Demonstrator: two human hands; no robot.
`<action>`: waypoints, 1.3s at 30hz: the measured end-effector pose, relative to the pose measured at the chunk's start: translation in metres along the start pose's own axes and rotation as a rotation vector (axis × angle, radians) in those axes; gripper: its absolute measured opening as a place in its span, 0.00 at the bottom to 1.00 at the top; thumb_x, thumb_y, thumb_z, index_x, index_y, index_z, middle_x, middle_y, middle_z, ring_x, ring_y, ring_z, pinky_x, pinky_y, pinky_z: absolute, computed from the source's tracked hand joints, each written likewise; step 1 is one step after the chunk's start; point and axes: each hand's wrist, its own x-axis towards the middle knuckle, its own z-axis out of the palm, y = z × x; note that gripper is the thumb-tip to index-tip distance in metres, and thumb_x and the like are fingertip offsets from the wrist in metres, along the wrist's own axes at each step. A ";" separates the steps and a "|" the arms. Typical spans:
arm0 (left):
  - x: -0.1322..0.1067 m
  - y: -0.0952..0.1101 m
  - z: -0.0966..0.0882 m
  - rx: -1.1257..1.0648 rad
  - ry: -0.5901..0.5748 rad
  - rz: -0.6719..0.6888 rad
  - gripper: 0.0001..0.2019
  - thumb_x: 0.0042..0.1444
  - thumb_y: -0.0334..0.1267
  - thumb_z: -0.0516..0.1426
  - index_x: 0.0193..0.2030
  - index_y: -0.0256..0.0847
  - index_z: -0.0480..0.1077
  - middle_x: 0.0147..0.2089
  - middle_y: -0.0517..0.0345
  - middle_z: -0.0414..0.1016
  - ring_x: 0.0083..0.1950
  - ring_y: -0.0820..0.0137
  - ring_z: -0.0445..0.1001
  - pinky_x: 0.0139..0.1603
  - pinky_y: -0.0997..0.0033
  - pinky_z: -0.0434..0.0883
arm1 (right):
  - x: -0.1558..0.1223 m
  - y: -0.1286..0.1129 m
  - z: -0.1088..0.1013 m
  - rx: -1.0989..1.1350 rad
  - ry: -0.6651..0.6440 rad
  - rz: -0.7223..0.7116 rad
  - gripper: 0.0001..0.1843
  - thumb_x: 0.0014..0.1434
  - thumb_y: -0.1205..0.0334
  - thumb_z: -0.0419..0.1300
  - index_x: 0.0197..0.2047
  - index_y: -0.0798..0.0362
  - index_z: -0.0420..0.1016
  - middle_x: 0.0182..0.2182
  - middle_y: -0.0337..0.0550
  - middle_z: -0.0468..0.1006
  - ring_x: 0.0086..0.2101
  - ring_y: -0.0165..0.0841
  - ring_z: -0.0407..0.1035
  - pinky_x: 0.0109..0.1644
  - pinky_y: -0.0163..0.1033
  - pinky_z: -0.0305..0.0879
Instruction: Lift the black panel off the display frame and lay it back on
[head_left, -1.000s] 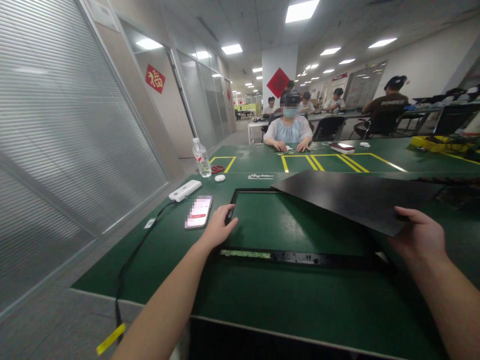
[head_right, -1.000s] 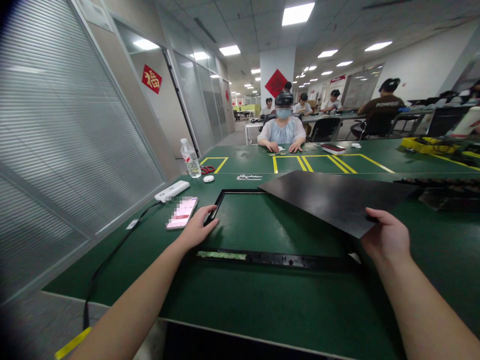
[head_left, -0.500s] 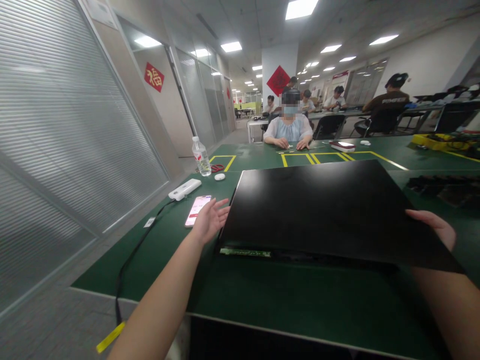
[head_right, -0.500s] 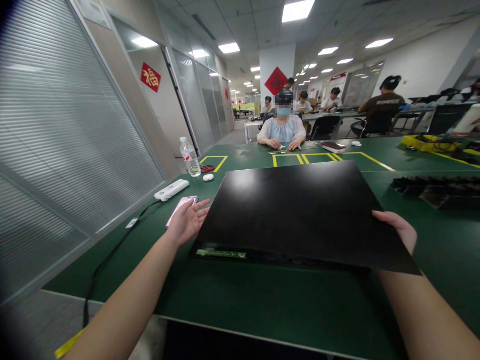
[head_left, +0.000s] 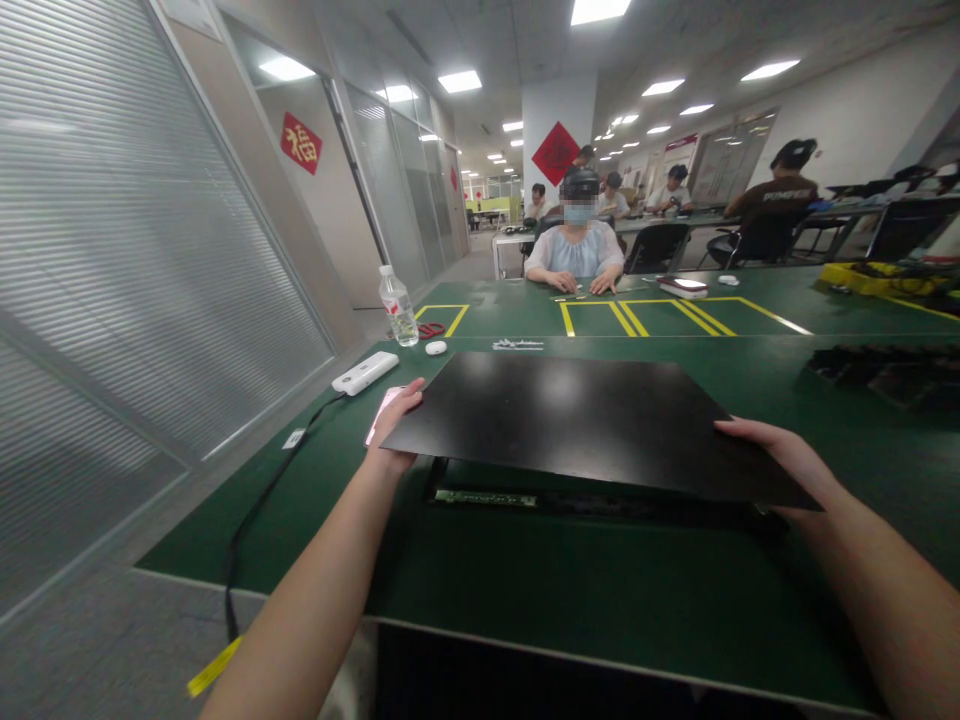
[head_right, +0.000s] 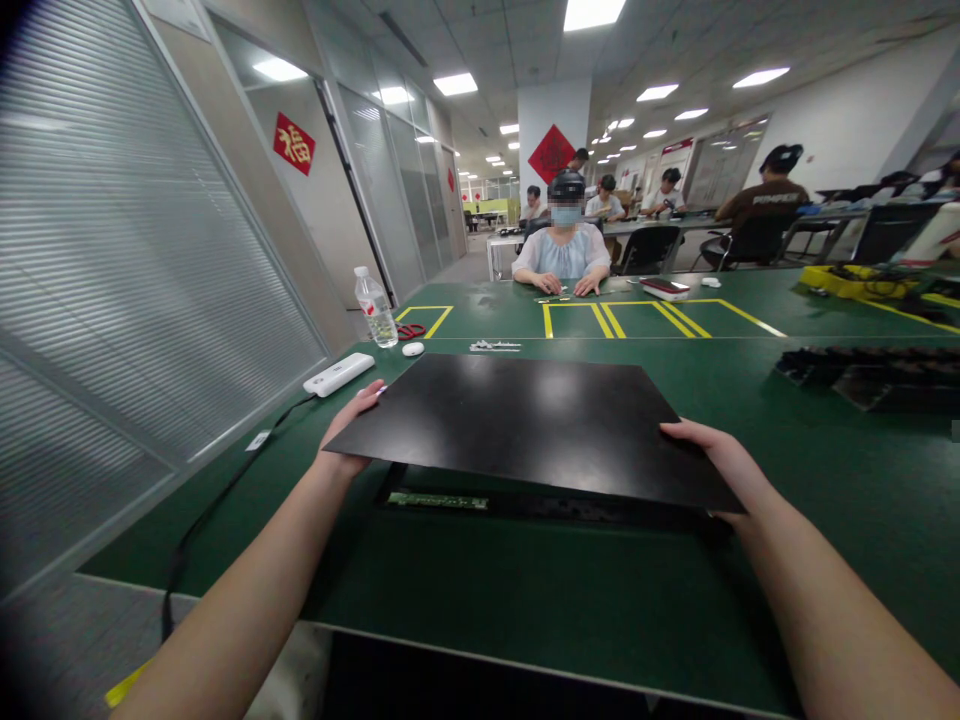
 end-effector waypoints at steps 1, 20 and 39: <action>0.000 0.001 0.000 0.004 0.028 0.015 0.27 0.46 0.31 0.65 0.57 0.36 0.74 0.36 0.56 0.82 0.33 0.68 0.79 0.35 0.72 0.75 | 0.002 0.002 0.000 -0.017 -0.033 0.015 0.14 0.46 0.67 0.64 0.40 0.50 0.79 0.28 0.45 0.83 0.25 0.41 0.77 0.26 0.44 0.75; -0.011 -0.012 0.007 0.181 -0.028 0.076 0.37 0.43 0.33 0.69 0.63 0.42 0.68 0.31 0.61 0.79 0.30 0.65 0.80 0.33 0.69 0.76 | 0.036 0.001 -0.020 -0.223 0.203 -0.315 0.09 0.54 0.64 0.60 0.40 0.50 0.76 0.29 0.48 0.84 0.30 0.36 0.75 0.26 0.34 0.61; -0.004 -0.038 0.007 0.240 -0.097 0.030 0.27 0.43 0.33 0.69 0.52 0.42 0.71 0.33 0.60 0.81 0.31 0.68 0.79 0.35 0.69 0.76 | 0.052 0.011 -0.026 -0.453 0.320 -0.449 0.12 0.49 0.60 0.62 0.39 0.51 0.79 0.30 0.45 0.83 0.30 0.33 0.72 0.29 0.35 0.59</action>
